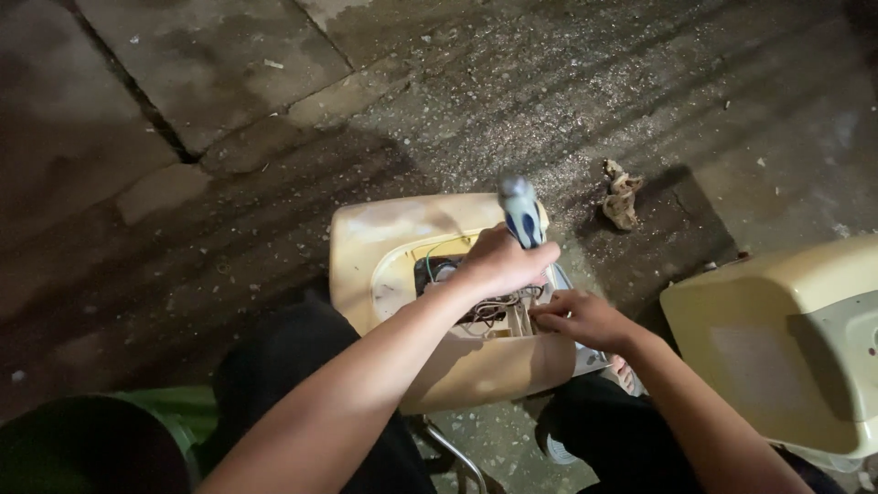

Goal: Inspecting the heating element and internal wiring of a water heater using a screwdriver.

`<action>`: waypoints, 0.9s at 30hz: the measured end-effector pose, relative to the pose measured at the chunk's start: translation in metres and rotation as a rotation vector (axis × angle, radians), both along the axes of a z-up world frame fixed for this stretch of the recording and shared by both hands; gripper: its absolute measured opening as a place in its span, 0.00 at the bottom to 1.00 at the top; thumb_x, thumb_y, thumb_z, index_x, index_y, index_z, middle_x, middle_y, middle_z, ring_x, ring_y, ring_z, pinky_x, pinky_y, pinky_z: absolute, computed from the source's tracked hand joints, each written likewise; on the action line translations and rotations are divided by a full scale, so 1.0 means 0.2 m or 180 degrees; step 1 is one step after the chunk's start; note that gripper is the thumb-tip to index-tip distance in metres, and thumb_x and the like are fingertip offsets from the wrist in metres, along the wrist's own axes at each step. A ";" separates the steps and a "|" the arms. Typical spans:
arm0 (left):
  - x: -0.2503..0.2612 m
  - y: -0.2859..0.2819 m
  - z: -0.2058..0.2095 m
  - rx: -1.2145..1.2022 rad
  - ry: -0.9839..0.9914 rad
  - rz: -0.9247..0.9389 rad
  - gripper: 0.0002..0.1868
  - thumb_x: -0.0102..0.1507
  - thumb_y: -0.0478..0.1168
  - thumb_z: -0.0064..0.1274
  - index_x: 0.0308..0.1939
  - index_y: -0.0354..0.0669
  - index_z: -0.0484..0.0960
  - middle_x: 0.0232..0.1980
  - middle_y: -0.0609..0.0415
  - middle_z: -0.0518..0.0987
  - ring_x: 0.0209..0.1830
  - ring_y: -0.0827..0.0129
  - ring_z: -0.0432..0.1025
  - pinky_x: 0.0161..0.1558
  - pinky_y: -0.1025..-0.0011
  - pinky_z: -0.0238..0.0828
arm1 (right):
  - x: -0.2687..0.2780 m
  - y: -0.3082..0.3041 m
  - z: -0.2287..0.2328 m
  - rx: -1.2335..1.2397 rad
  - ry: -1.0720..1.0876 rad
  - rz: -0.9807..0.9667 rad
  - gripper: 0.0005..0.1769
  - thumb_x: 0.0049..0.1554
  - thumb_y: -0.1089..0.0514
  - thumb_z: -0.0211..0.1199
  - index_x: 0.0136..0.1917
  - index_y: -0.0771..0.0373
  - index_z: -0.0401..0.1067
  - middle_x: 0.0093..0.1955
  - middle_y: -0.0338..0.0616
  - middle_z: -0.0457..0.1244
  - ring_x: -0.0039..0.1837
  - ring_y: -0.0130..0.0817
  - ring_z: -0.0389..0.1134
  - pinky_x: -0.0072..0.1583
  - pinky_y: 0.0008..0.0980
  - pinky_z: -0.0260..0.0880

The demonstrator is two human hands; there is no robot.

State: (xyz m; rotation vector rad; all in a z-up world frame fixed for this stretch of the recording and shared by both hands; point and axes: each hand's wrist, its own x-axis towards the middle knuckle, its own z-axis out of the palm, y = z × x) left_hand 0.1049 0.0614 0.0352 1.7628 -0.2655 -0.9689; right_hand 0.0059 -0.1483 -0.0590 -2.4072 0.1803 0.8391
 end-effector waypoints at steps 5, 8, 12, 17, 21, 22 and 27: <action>-0.06 -0.06 -0.13 0.0290 -0.0038 -0.0193 0.22 0.66 0.50 0.51 0.52 0.35 0.82 0.44 0.37 0.86 0.47 0.54 0.83 0.64 0.56 0.69 | -0.07 -0.02 -0.08 -0.0044 -0.0382 0.0062 0.18 0.55 0.43 0.67 0.58 0.43 0.84 0.43 0.43 0.68 0.48 0.39 0.73 0.51 0.39 0.72; -0.16 -0.14 -0.38 0.0393 -0.0369 -0.0393 0.23 0.62 0.52 0.52 0.48 0.34 0.82 0.47 0.38 0.84 0.56 0.48 0.79 0.60 0.57 0.70 | -0.10 -0.05 -0.18 0.0113 -0.0417 -0.0112 0.15 0.55 0.47 0.66 0.54 0.48 0.86 0.44 0.49 0.70 0.48 0.44 0.74 0.51 0.41 0.73; -0.13 -0.13 -0.36 0.0548 -0.0665 -0.0393 0.24 0.58 0.55 0.53 0.45 0.37 0.84 0.49 0.41 0.84 0.58 0.51 0.78 0.61 0.59 0.71 | -0.10 0.03 -0.06 0.0068 -0.0791 0.0028 0.13 0.55 0.48 0.68 0.51 0.49 0.86 0.42 0.51 0.71 0.47 0.49 0.75 0.50 0.43 0.75; -0.17 -0.12 -0.35 0.0592 -0.0737 -0.0317 0.25 0.58 0.56 0.53 0.44 0.39 0.84 0.49 0.44 0.84 0.57 0.52 0.78 0.61 0.58 0.72 | -0.11 0.03 -0.06 0.0081 -0.0913 -0.0028 0.14 0.55 0.46 0.70 0.50 0.52 0.86 0.42 0.49 0.72 0.46 0.45 0.76 0.48 0.42 0.76; -0.19 -0.07 -0.13 0.0378 -0.0434 -0.0343 0.20 0.63 0.53 0.51 0.43 0.38 0.82 0.51 0.33 0.82 0.57 0.44 0.77 0.61 0.58 0.72 | -0.11 0.07 -0.03 0.0050 -0.0859 -0.0147 0.12 0.53 0.52 0.70 0.49 0.56 0.86 0.43 0.51 0.73 0.47 0.48 0.76 0.50 0.44 0.77; -0.18 -0.09 -0.14 0.0506 -0.0642 -0.0469 0.24 0.59 0.56 0.52 0.45 0.38 0.83 0.52 0.36 0.82 0.58 0.47 0.77 0.60 0.58 0.73 | -0.11 0.08 -0.03 -0.0004 -0.0740 -0.0305 0.14 0.53 0.50 0.70 0.49 0.59 0.84 0.44 0.53 0.73 0.48 0.48 0.76 0.51 0.45 0.75; -0.18 -0.13 -0.27 0.0485 -0.0955 -0.0683 0.28 0.57 0.60 0.52 0.44 0.39 0.84 0.50 0.38 0.83 0.58 0.46 0.77 0.56 0.55 0.76 | -0.09 0.10 0.06 -0.0200 -0.0473 -0.0477 0.20 0.55 0.46 0.66 0.50 0.65 0.75 0.46 0.57 0.72 0.53 0.51 0.75 0.53 0.49 0.72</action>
